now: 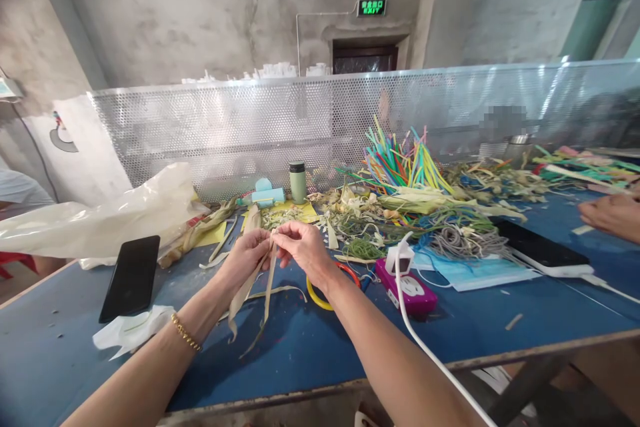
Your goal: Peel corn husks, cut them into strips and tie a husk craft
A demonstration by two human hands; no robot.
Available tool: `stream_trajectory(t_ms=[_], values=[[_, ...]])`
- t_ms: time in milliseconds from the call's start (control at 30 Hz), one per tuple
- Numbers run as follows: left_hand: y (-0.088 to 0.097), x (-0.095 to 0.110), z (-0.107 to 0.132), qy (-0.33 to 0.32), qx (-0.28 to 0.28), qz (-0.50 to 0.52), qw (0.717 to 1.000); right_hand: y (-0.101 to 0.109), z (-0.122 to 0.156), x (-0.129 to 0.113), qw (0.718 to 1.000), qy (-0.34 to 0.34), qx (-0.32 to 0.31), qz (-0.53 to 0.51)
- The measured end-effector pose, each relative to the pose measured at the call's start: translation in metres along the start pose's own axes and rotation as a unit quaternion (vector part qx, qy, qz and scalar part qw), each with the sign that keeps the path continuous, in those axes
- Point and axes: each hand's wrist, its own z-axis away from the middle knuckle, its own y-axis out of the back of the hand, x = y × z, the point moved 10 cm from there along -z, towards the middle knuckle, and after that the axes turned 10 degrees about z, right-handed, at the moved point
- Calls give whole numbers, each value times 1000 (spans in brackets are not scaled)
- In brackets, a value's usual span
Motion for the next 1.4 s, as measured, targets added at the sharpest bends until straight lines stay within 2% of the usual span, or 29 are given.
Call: stream_trajectory(t_ms=[67, 167, 300, 433, 667, 800, 967, 1133, 1333, 1400], values=[[-2, 2, 2, 5, -3, -16, 1000, 4, 0, -3, 1000, 2, 16, 22], [4, 10, 4, -16, 36, -44, 998, 10, 1, -6, 998, 7, 42, 34], [11, 20, 5, -58, 72, -72, 993, 6, 1, 3, 998, -34, 31, 33], [14, 17, 3, -50, 78, -82, 992, 2, 2, 5, 997, -46, 30, 59], [14, 13, 4, -36, 81, -30, 996, 3, 1, 7, 996, -33, 42, 75], [12, 11, 4, -42, 80, -9, 996, 4, 0, 10, 996, -42, 54, 58], [2, 5, 7, 1, 64, 42, 997, 7, 1, 14, 994, -45, 84, 48], [-4, 8, 9, -3, 46, 35, 998, 12, -3, 17, 992, -14, 102, 68], [-14, 4, 12, 36, 12, 68, 997, 18, -2, 15, 988, 1, 135, 80], [-18, 4, 13, 42, -5, 82, 996, 12, -2, 15, 992, 4, 109, 71]])
